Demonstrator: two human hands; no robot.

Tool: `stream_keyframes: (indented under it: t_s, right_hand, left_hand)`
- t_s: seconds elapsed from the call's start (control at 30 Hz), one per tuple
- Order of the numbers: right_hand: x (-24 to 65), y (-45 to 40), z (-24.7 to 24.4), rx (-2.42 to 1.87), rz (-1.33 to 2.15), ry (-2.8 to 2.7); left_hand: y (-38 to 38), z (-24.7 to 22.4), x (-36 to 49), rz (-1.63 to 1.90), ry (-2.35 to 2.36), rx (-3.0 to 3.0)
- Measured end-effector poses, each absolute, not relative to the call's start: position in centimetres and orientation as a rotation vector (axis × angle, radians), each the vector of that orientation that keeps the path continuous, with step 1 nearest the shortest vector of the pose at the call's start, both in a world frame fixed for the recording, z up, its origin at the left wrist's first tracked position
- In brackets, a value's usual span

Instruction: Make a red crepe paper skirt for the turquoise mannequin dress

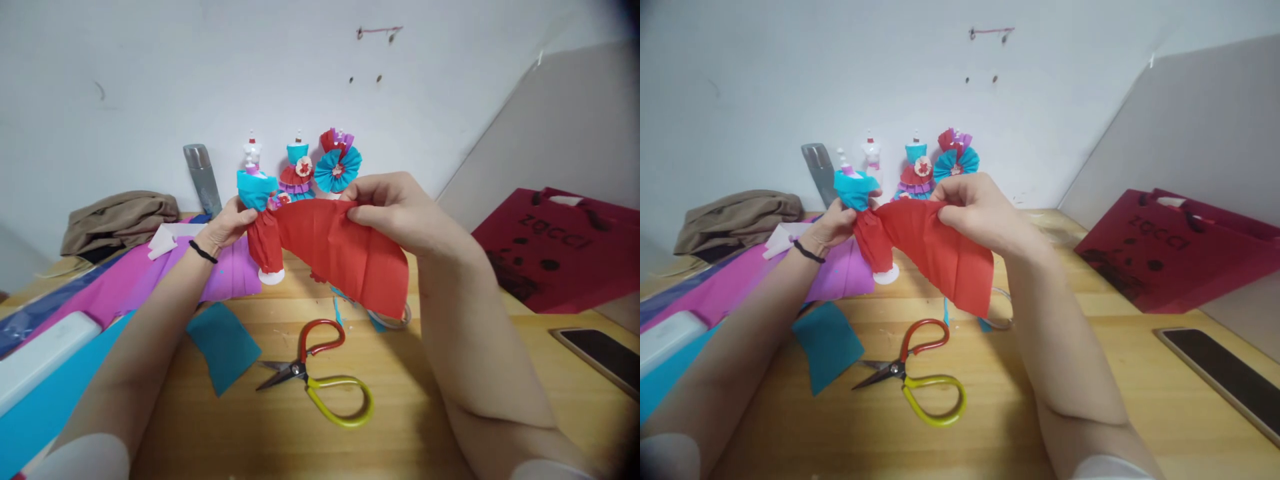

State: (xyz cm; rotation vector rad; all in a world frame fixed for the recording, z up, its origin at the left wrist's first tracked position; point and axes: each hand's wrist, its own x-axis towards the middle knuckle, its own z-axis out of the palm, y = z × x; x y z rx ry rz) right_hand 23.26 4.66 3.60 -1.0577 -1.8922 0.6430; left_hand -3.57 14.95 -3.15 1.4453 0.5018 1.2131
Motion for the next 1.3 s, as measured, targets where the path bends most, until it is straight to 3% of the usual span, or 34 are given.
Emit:
stream_keyframes:
  t_s: [0.43,0.83,1.3]
  right_hand:
    - [21.9,4.4,3.5,-0.953,0.855,-1.909]
    - [18.8,6.2,0.4,-0.827,0.771,-2.101]
    - [18.7,6.2,0.4,-0.825,0.788,-2.133]
  left_hand:
    - [15.1,-3.2,-3.5,1.165,0.426,1.575]
    - [15.1,-3.1,-3.3,1.197,0.422,1.572]
    - [15.3,-2.6,-3.6,1.144,0.668,2.004]
